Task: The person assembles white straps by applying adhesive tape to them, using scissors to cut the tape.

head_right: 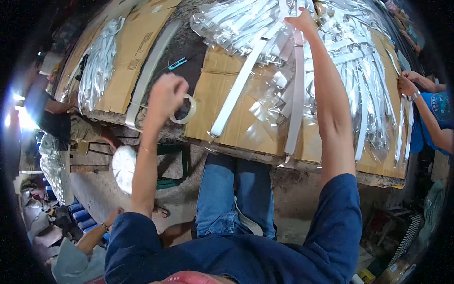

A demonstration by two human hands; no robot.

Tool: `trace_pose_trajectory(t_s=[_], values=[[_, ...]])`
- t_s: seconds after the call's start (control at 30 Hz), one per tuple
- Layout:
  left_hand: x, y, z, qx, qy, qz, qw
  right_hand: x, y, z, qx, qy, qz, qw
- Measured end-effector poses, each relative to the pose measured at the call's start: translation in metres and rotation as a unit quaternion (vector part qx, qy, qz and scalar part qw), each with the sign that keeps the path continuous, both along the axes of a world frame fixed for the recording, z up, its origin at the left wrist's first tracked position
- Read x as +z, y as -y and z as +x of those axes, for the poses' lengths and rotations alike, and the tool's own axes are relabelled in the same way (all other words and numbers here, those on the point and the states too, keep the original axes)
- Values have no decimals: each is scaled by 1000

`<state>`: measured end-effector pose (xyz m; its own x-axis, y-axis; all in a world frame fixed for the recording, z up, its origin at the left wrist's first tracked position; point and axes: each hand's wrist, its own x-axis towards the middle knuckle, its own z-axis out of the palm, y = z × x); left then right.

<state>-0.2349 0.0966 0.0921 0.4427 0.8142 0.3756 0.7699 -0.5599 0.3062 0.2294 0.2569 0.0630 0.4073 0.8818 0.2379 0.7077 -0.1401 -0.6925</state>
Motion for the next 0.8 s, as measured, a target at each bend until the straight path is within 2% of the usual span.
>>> trace_pose_trajectory(t_s=[0.1,0.23,0.3,0.37,0.43,0.5,0.57,0.67,0.73,0.77,0.8], values=[[-24,31,1,-59,-60,24,996,11,10,-6,28,-65,30,997],[-44,31,3,-42,-2,21,999,20,25,-10,24,-53,29,998],[-44,23,2,-29,31,11,999,24,35,-15,52,-111,57,991],[-43,17,-2,-52,22,-63,996,29,43,-18,75,-137,88,984],[-40,12,-6,-48,53,-56,996,37,55,-22,117,-187,117,968],[-39,14,-14,-40,83,-53,994,47,72,-27,109,-180,129,969],[-34,17,-21,27,138,-21,990,63,94,-38,99,-174,144,969],[-19,32,-23,51,155,-24,986,86,126,-61,116,-170,164,965],[4,46,-14,42,180,-35,982,100,145,-74,167,-198,193,946],[19,50,-3,28,206,-47,977,108,159,-83,155,-205,191,947],[34,51,9,15,210,-43,977,113,172,-88,203,-231,212,928]])
